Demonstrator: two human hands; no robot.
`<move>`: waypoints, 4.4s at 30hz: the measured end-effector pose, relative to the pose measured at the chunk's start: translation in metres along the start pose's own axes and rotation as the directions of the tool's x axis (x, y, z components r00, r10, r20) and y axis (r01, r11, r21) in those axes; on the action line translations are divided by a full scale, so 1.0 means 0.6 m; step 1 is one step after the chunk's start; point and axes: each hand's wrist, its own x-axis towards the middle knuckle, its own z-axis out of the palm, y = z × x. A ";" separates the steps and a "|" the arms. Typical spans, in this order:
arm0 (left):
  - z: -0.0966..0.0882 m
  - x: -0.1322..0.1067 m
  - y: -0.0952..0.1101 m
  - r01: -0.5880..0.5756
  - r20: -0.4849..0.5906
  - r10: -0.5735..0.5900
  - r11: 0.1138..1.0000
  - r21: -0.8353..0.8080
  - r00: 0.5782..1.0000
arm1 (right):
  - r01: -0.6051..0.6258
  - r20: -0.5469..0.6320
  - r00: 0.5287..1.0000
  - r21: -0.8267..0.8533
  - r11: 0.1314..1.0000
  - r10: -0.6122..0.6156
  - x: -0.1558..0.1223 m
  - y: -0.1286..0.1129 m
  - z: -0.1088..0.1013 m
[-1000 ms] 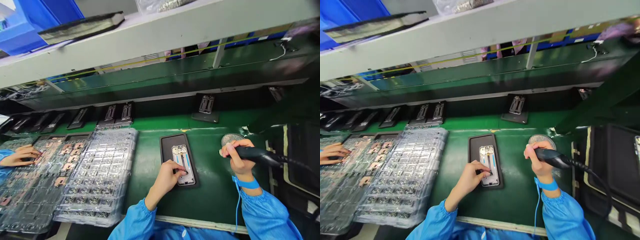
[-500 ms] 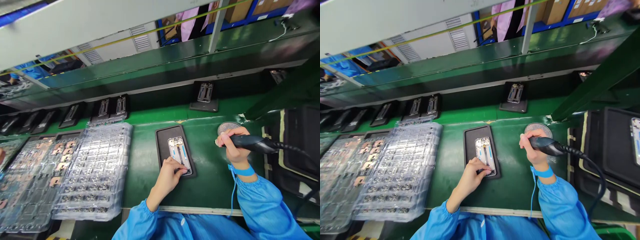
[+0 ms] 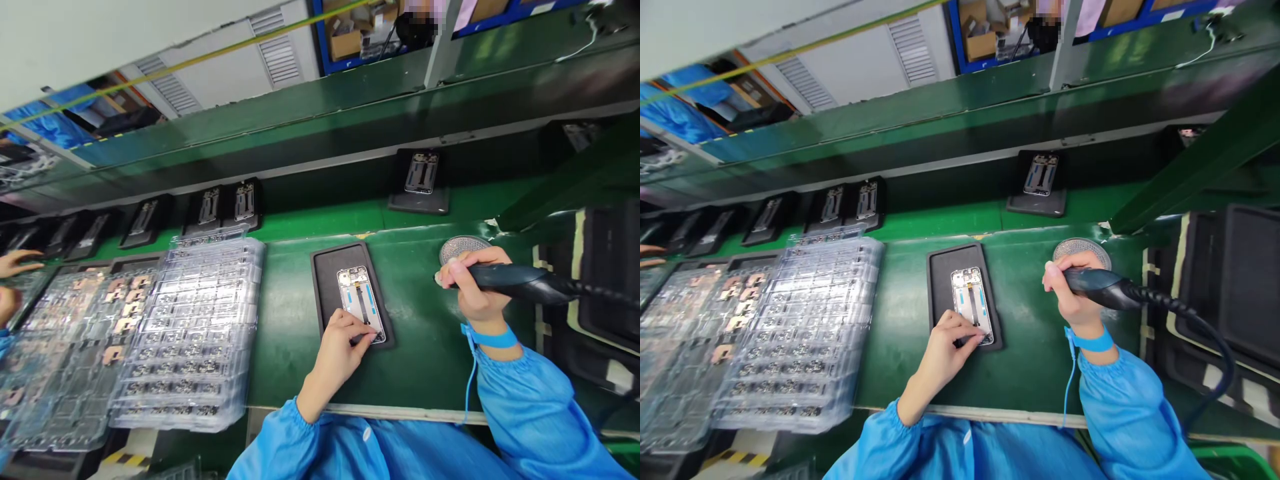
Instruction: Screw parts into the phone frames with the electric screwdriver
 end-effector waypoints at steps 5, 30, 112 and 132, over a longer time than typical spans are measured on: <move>0.018 -0.015 -0.006 -0.073 -0.201 0.095 0.991 0.113 0.975 | -0.002 -0.002 1.000 -0.007 1.000 0.002 -0.001 -0.003 0.000; 0.041 -0.026 0.034 0.148 -0.187 -0.103 0.958 0.244 0.977 | -0.036 -0.010 0.999 -0.021 0.999 0.036 0.002 -0.014 0.010; 0.023 0.202 0.027 0.087 0.034 -0.094 0.983 0.159 0.995 | -0.252 0.442 0.882 0.148 0.956 0.164 -0.048 -0.072 0.037; 0.049 0.162 -0.003 -0.100 0.071 0.082 0.948 0.301 0.994 | -0.011 -0.189 0.982 -0.193 0.981 -0.027 0.086 -0.049 -0.103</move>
